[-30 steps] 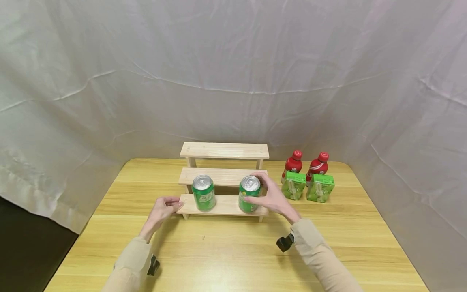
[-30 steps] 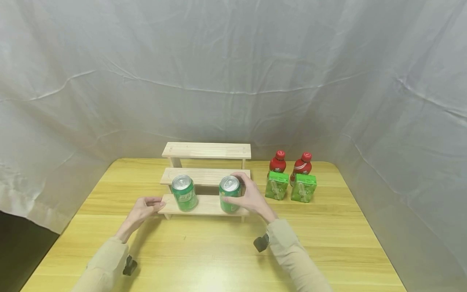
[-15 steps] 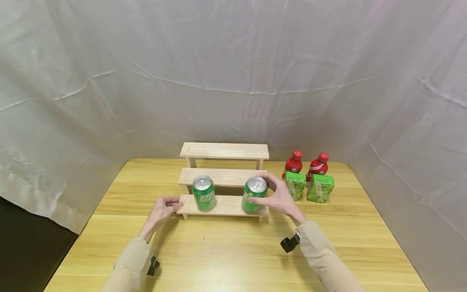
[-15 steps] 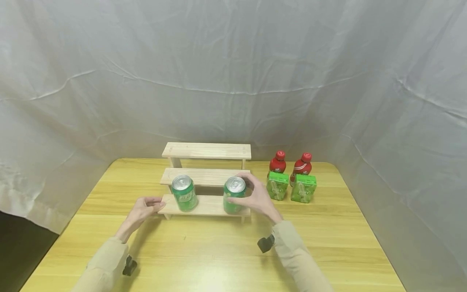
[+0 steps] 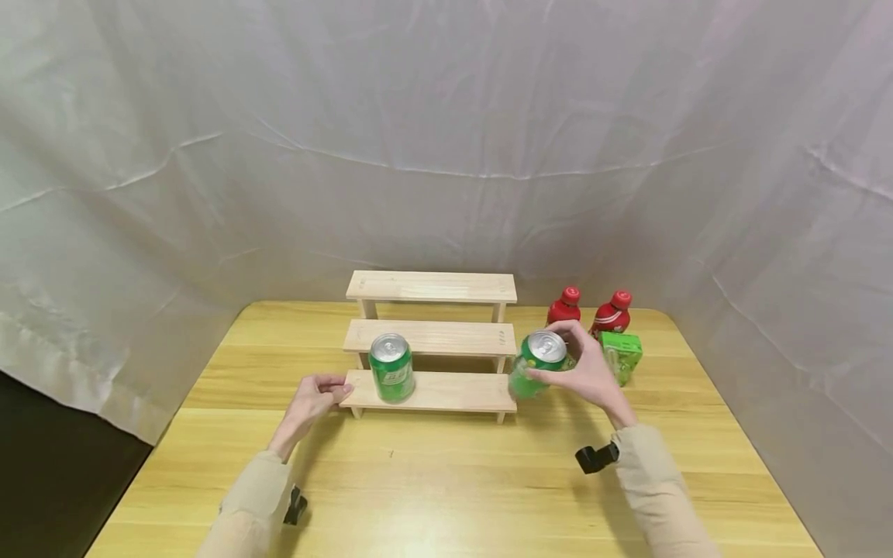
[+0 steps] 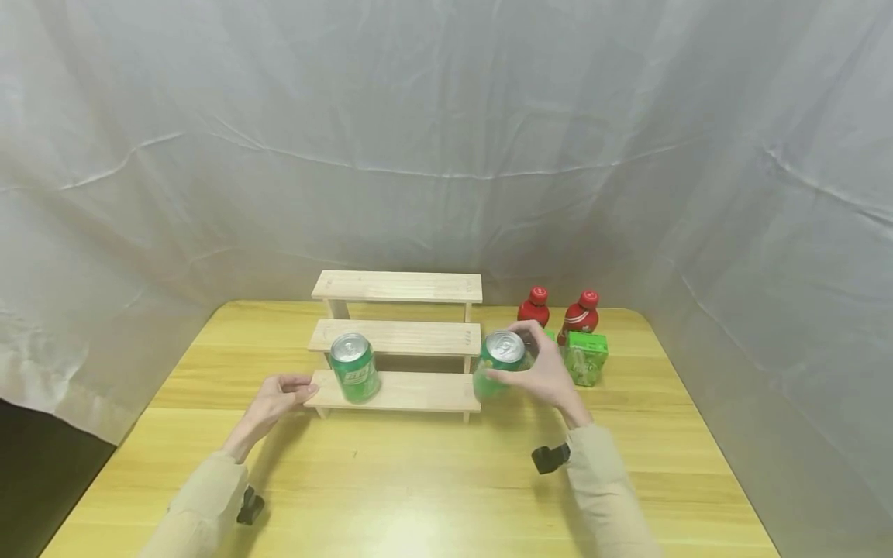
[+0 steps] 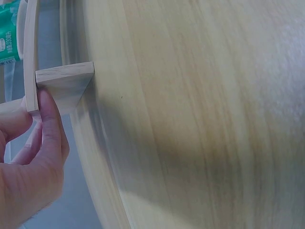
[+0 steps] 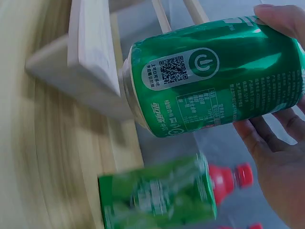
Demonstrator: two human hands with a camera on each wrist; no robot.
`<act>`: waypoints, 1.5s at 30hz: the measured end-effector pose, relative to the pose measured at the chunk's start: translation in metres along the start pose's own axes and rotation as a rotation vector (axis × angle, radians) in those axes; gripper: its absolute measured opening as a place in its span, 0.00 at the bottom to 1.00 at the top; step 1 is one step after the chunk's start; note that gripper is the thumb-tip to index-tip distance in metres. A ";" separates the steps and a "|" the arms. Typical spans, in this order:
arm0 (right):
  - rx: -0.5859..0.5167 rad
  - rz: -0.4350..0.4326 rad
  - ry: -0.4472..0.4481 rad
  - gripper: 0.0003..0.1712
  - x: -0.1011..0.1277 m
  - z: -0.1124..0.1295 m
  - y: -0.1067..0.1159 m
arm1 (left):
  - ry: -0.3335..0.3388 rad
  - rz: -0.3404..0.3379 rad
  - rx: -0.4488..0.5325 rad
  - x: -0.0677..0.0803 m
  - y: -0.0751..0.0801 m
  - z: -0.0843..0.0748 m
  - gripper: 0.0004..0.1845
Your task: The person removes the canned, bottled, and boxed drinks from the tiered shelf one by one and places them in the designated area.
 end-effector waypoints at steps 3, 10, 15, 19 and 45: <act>0.024 -0.036 -0.018 0.38 0.008 -0.006 0.016 | 0.002 0.001 -0.001 0.000 0.000 0.000 0.21; 0.106 -0.126 -0.076 0.39 0.031 -0.043 0.052 | -0.004 0.009 0.006 0.000 0.000 -0.001 0.21; 0.128 -0.199 -0.110 0.40 0.052 -0.087 0.074 | -0.003 0.014 0.017 0.000 -0.001 -0.001 0.20; 0.215 -0.224 -0.202 0.42 0.065 -0.103 0.085 | 0.006 0.017 0.022 0.000 -0.001 -0.001 0.20; 0.391 -0.187 -0.450 0.48 0.093 -0.109 0.097 | 0.005 0.015 0.016 0.001 -0.001 -0.002 0.20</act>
Point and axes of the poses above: each hand's wrist, its own x-axis away from the middle knuckle, its own y-axis out of the back of the hand, z = x × y, the point moved 6 cm from there along -x, towards the middle knuckle, and after that the axes turned 15 degrees about y, right-handed, at the moved point
